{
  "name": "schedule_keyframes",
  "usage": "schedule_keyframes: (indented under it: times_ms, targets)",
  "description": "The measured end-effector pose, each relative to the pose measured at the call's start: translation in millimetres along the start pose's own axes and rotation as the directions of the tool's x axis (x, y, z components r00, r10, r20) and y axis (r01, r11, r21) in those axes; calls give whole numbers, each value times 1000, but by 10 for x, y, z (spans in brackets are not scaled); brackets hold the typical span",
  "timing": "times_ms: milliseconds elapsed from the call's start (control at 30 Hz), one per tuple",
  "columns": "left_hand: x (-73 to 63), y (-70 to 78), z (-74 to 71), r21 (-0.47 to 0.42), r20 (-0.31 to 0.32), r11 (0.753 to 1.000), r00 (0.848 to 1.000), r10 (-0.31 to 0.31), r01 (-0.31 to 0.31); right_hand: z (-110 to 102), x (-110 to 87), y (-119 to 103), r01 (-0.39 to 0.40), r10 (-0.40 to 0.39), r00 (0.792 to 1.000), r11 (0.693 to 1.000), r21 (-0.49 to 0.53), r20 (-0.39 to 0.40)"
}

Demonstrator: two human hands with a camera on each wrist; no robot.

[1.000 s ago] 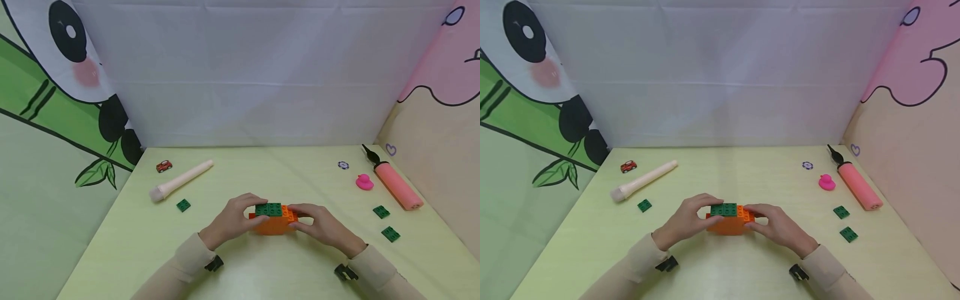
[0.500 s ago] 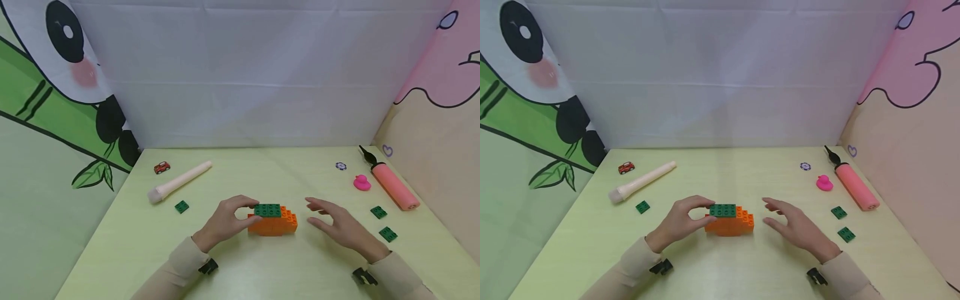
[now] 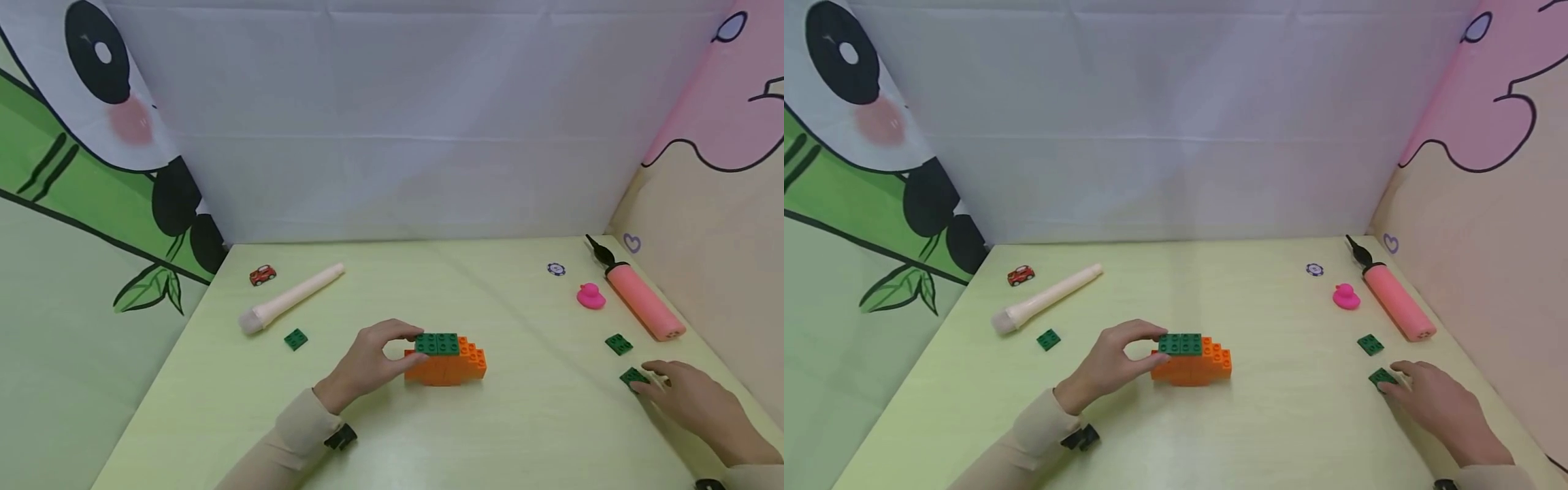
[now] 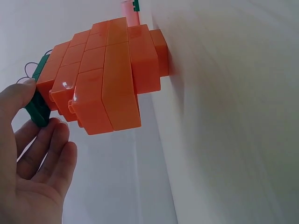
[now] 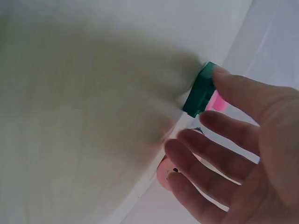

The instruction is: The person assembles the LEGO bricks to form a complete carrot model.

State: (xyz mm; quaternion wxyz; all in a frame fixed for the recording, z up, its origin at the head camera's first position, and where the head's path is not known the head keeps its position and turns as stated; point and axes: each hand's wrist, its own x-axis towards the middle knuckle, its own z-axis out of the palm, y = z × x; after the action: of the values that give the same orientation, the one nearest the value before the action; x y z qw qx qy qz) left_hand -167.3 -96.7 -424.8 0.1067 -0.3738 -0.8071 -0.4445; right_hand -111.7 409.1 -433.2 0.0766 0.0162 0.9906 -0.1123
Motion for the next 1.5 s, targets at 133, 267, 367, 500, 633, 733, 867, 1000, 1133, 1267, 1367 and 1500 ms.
schedule_keyframes:
  times_ms: [133, 267, 367, 500, 633, 733, 867, 1000, 1133, 1267, 1367, 1500]
  targets:
    - [10, 6, 1, -2, -5, 1000, 1000, 6, -6, -6, 20, 12, -1, -1, 999, 999, 35, 42]
    - [11, 8, 2, 2, -7, 1000, 1000, 1, -1, -19, 56, -60, 59, -59, 998, 996, 62, 4]
    - [7, 8, 6, 2, -6, 1000, 1000, 0, 0, -15, 47, -189, 145, -137, 986, 985, 92, -92]
    - [-2, 15, 4, 1, -5, 1000, 1000, -6, 6, 5, 26, -528, 337, -276, 905, 929, 150, -325]
    - [-9, 24, -4, 2, -5, 1000, 1000, -12, 12, -10, 67, -981, 554, -407, 761, 814, 178, -506]
    - [-10, 25, -4, 2, 1, 1000, 1000, -9, 9, -14, 111, -1315, 662, -483, 692, 720, 207, -537]
    - [-13, 29, 0, -2, 10, 1000, 1000, -13, 13, 28, 178, -1700, 724, -549, 665, 641, 256, -505]
    - [-15, 33, 1, 1, 13, 1000, 1000, -24, 24, 91, 256, -1964, 750, -601, 657, 583, 313, -454]
    - [-12, 31, 1, 1, 7, 1000, 1000, -25, 25, 133, 324, -2082, 772, -646, 636, 535, 343, -423]
    - [-13, 22, 4, -1, 5, 1000, 1000, -20, 20, 157, 366, -2115, 785, -662, 619, 517, 340, -422]
    - [-16, 13, 7, -2, 4, 1000, 1000, -13, 13, 157, 376, -2123, 778, -659, 628, 523, 349, -413]
    - [-19, 1, 10, -4, 0, 1000, 1000, -12, 12, 132, 383, -2134, 768, -663, 640, 531, 359, -388]
